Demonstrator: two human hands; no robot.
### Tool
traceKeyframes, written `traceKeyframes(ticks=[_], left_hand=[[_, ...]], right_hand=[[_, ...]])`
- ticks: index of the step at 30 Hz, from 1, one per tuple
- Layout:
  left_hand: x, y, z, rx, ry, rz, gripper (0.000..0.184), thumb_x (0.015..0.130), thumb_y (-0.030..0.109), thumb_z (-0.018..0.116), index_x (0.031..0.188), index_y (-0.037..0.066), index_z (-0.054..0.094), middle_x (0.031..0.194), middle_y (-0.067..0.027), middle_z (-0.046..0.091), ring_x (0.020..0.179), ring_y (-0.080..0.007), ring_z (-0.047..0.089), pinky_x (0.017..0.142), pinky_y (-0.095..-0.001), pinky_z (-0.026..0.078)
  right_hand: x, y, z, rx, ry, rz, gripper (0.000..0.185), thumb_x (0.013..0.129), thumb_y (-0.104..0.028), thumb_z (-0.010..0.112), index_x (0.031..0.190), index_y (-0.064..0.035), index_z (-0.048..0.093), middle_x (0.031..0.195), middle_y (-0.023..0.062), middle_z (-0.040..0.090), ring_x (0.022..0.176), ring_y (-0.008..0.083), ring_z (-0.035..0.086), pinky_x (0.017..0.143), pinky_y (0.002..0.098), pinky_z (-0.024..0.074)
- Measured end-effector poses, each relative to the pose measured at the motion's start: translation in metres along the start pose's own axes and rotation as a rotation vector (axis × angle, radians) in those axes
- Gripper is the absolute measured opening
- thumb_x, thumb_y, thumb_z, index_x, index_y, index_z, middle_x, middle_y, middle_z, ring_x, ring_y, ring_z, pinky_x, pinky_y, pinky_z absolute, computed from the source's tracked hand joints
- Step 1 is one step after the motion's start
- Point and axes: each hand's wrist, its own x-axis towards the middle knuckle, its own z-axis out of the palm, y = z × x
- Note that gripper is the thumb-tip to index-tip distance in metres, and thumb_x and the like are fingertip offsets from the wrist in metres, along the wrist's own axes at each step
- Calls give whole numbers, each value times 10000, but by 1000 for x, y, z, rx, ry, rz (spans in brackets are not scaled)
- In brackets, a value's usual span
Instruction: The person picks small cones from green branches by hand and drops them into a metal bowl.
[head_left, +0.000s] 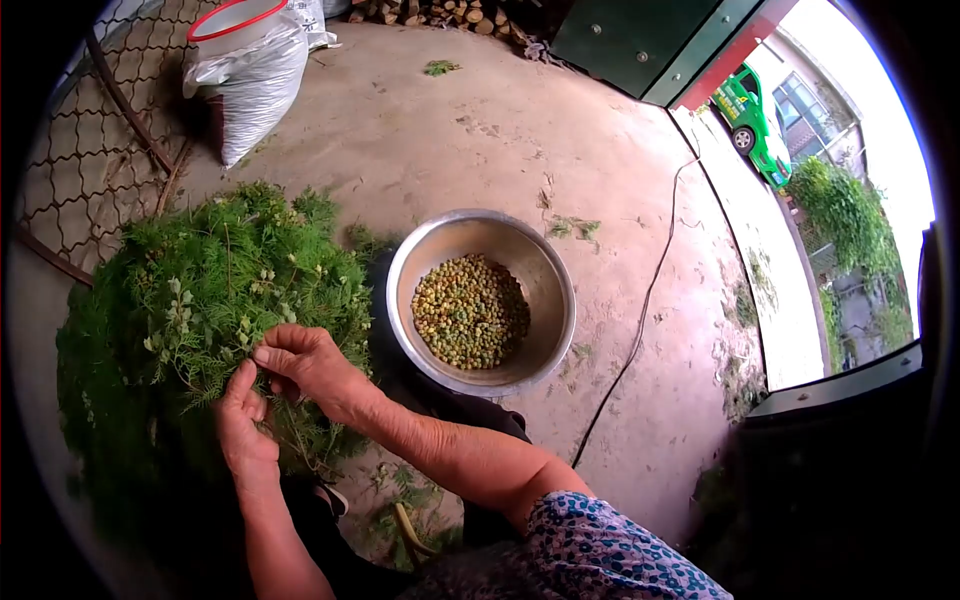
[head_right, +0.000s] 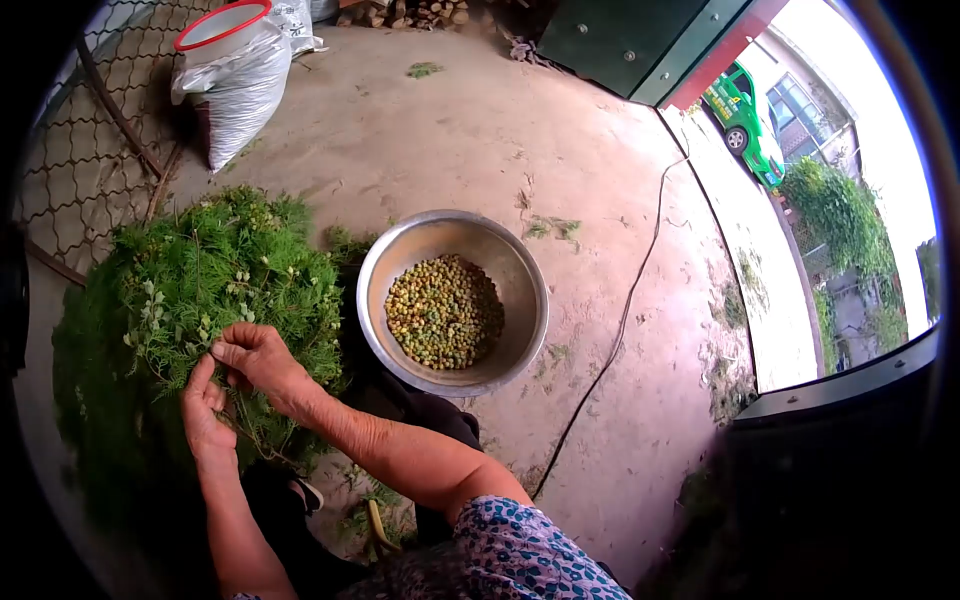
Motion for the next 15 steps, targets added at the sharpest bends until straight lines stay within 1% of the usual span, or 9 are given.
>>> traceKeyframes(ticks=[4, 6, 7, 8, 10, 11, 12, 14, 15], left_hand=[[0, -5, 7, 110, -5, 88, 399, 720, 210, 675, 468, 164, 370, 462, 74, 280, 437, -64, 245, 446, -231, 195], [5, -8, 2, 93, -6, 78, 408, 721, 201, 673, 461, 163, 362, 462, 73, 280, 435, -65, 235, 441, -233, 194], [1, -5, 7, 119, 3, 92, 444, 719, 203, 675, 448, 171, 324, 455, 74, 269, 434, -63, 225, 439, -236, 189], [5, -7, 1, 93, -36, 80, 330, 736, 192, 662, 494, 133, 446, 490, 75, 337, 450, -56, 271, 444, -231, 216], [7, -11, 10, 14, -44, 48, 180, 760, 180, 646, 634, 70, 579, 557, 65, 422, 495, -52, 340, 464, -217, 257], [6, -12, 10, -20, -23, 46, 152, 777, 176, 635, 770, 24, 623, 613, 50, 468, 539, -53, 382, 487, -206, 286], [6, -12, 8, -19, -32, 42, 152, 777, 176, 635, 770, 24, 623, 613, 50, 468, 539, -53, 382, 487, -206, 286], [7, -11, 4, -14, -102, -19, 154, 778, 195, 631, 748, 44, 624, 627, 41, 482, 571, -47, 428, 498, -185, 292], [5, -9, 4, -12, -104, -20, 154, 778, 195, 631, 748, 44, 624, 627, 41, 482, 571, -47, 428, 498, -185, 292]], right_hand=[[-1, -4, -1, 1, 59, 27, 176, 853, -141, 559, 707, -42, 547, 547, -34, 466, 475, 50, 436, 385, 200, 334], [0, -2, -2, -54, 102, -73, 156, 842, -116, 566, 707, -39, 554, 563, -31, 483, 484, 44, 440, 388, 195, 334], [-2, -5, -2, -117, 134, -81, 126, 829, -92, 575, 720, -30, 563, 572, -28, 498, 496, 38, 442, 406, 186, 340], [-1, -3, -3, -192, 143, -139, 126, 824, -87, 578, 735, 0, 559, 608, -19, 515, 523, 46, 448, 442, 207, 366], [-2, -1, 4, -230, 262, -255, 137, 823, -79, 576, 746, 31, 549, 648, -7, 523, 559, 59, 462, 492, 231, 399], [-1, -1, 2, -286, 203, -259, 133, 819, -72, 576, 770, 48, 546, 676, 1, 529, 594, 66, 477, 527, 239, 419], [-1, -7, 0, -453, 142, -335, 103, 813, -61, 576, 784, 36, 553, 668, 8, 529, 619, 61, 482, 548, 228, 425], [-8, -12, 0, -168, 63, -113, 78, 803, -52, 584, 784, 18, 553, 673, 4, 532, 645, 58, 480, 564, 228, 428], [-8, -13, 1, -167, 66, -114, 78, 803, -52, 584, 784, 18, 553, 673, 4, 532, 645, 58, 480, 564, 228, 428]])
